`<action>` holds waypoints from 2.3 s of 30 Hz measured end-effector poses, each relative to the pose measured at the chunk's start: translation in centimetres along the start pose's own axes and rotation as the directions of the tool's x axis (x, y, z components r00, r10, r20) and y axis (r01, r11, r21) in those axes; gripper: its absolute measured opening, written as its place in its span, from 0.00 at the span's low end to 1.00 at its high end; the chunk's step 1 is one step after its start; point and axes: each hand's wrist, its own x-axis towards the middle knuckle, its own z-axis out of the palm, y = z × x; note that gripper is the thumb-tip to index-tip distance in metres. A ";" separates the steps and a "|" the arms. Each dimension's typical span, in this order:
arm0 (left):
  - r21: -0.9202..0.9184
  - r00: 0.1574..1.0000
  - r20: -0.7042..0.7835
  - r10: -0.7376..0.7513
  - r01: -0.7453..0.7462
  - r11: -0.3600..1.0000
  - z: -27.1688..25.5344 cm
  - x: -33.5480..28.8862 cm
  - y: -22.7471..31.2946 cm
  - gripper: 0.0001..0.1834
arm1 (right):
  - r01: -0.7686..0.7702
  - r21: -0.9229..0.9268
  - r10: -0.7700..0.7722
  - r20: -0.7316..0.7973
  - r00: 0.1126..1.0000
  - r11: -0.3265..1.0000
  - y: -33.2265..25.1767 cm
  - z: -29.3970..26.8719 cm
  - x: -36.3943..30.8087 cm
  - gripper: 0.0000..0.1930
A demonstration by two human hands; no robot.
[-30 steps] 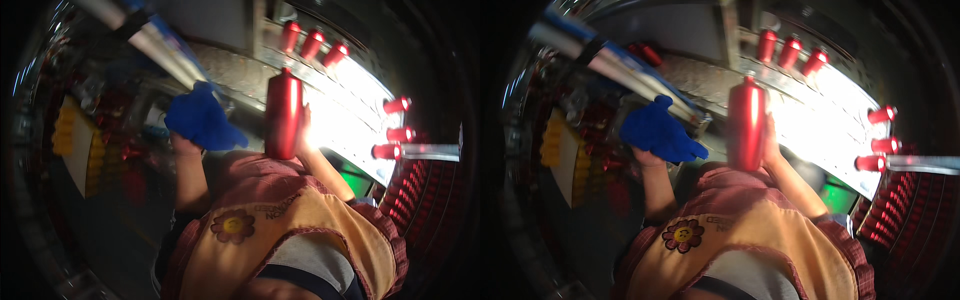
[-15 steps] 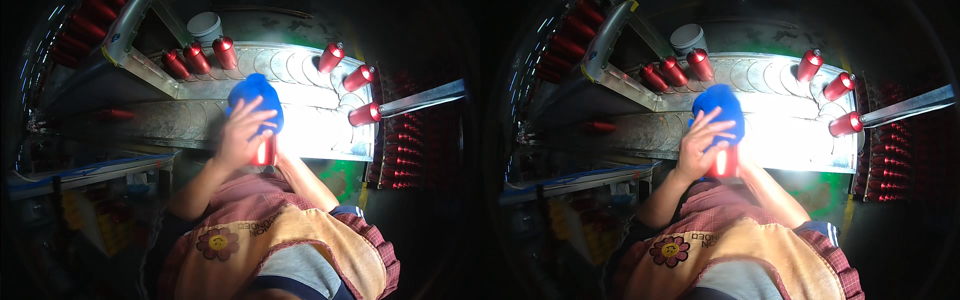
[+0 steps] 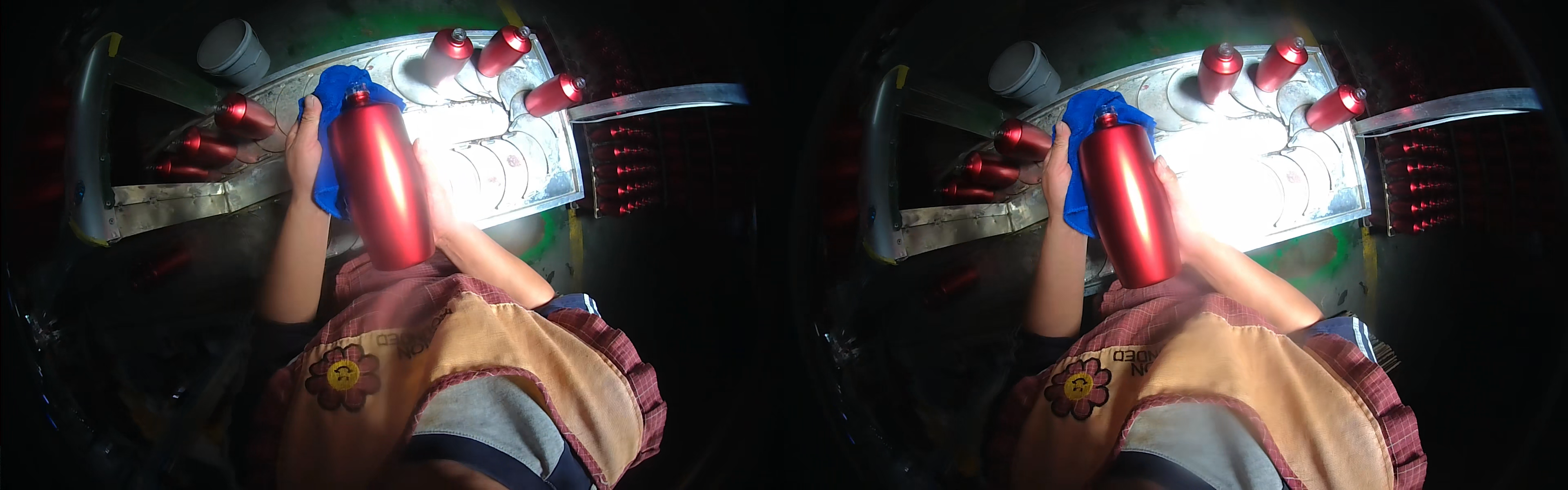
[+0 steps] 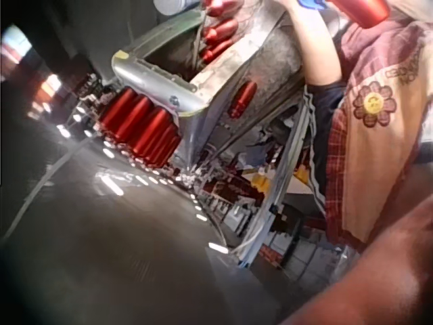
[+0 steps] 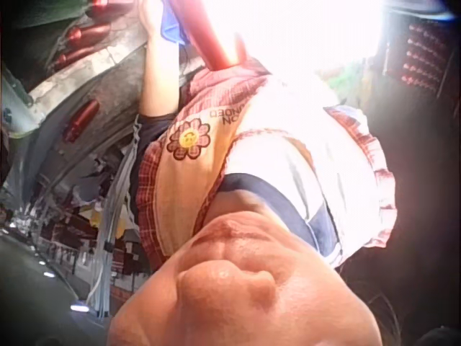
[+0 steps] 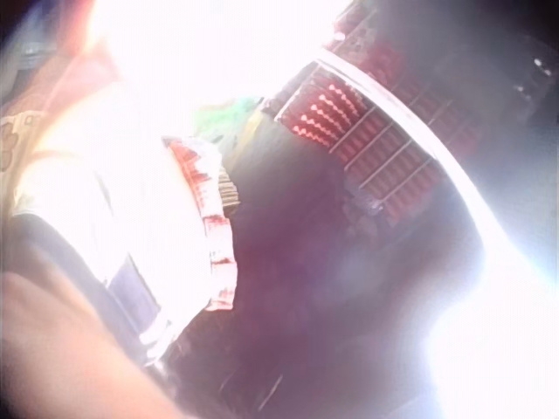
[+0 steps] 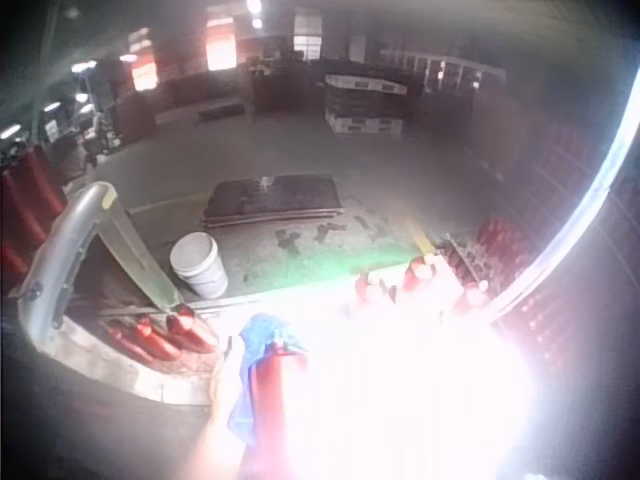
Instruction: The person repeatedly picks up red metal cans from a tray, dips their openings into a metal bowl containing a white substance, and places them onto a metal tray. The person also wipes a can with a blue cloth.
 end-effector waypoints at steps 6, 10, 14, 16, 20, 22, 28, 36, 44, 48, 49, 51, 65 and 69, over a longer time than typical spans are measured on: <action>0.319 0.974 -0.043 0.221 -0.196 0.927 0.4 1.9 -2.2 0.27 | -0.118 0.168 0.053 0.348 0.936 0.979 -2.3 -2.9 4.5 0.36; 0.461 0.935 -0.161 0.317 -0.213 0.861 2.6 1.7 -4.2 0.25 | -0.117 0.070 0.100 0.212 0.972 0.991 -4.6 -4.4 4.6 0.36; 0.581 0.893 -0.050 0.447 -0.338 0.740 4.3 1.3 -4.4 0.24 | -0.084 0.008 0.078 0.289 0.954 0.996 -5.9 -3.3 4.1 0.35; 0.557 0.868 0.066 0.493 -0.442 0.703 4.7 0.8 -4.3 0.23 | -0.084 0.015 0.080 0.189 0.979 0.996 -6.4 -2.6 3.9 0.35; 0.366 0.899 -0.068 0.432 -0.380 0.849 4.2 -1.5 -5.7 0.23 | -0.057 0.081 0.039 0.200 0.979 0.995 -7.2 -2.4 3.7 0.35; 0.149 0.967 -0.166 0.195 -0.171 0.974 3.5 -2.7 -7.1 0.22 | -0.041 0.144 -0.008 0.323 0.946 0.989 -7.6 -2.5 3.8 0.34; 0.769 0.760 -0.068 0.646 -0.373 0.519 4.6 -3.5 -7.0 0.19 | -0.080 0.072 0.041 0.432 0.901 0.994 -8.5 -1.2 2.0 0.40; 0.559 0.939 0.074 0.336 -0.318 0.765 9.5 -8.2 1.1 0.57 | 0.547 -0.321 -0.379 0.458 0.804 0.773 -6.5 2.0 -1.2 0.50; 0.585 0.837 0.280 0.471 -0.537 0.607 6.9 -4.8 -0.1 0.57 | 0.583 -0.158 -0.447 0.494 0.746 0.797 -7.0 1.3 1.5 0.56; 0.727 0.776 0.287 0.562 -0.558 0.399 6.5 -4.7 0.0 0.58 | 0.854 -0.099 -0.815 0.262 0.517 0.510 -8.8 2.1 -1.0 0.35; 0.772 0.775 0.276 0.569 -0.531 0.350 6.6 -4.7 0.0 0.59 | 0.863 0.010 -0.801 0.378 0.464 0.504 -9.1 2.3 -1.8 0.31; 0.676 0.848 0.199 0.491 -0.481 0.558 6.9 -4.8 -0.2 0.51 | 0.923 -0.225 -0.652 0.656 0.381 0.312 -9.6 2.8 -2.7 0.23; 0.352 0.855 0.411 0.315 -0.468 0.811 5.4 -3.9 -3.0 0.55 | 0.499 -0.116 -0.381 0.504 0.775 0.859 -13.5 2.9 3.4 0.14; 0.238 0.859 0.407 0.310 -0.428 0.872 4.5 -3.4 -3.0 0.54 | 0.484 -0.037 -0.412 0.471 0.780 0.874 -13.0 3.6 3.5 0.16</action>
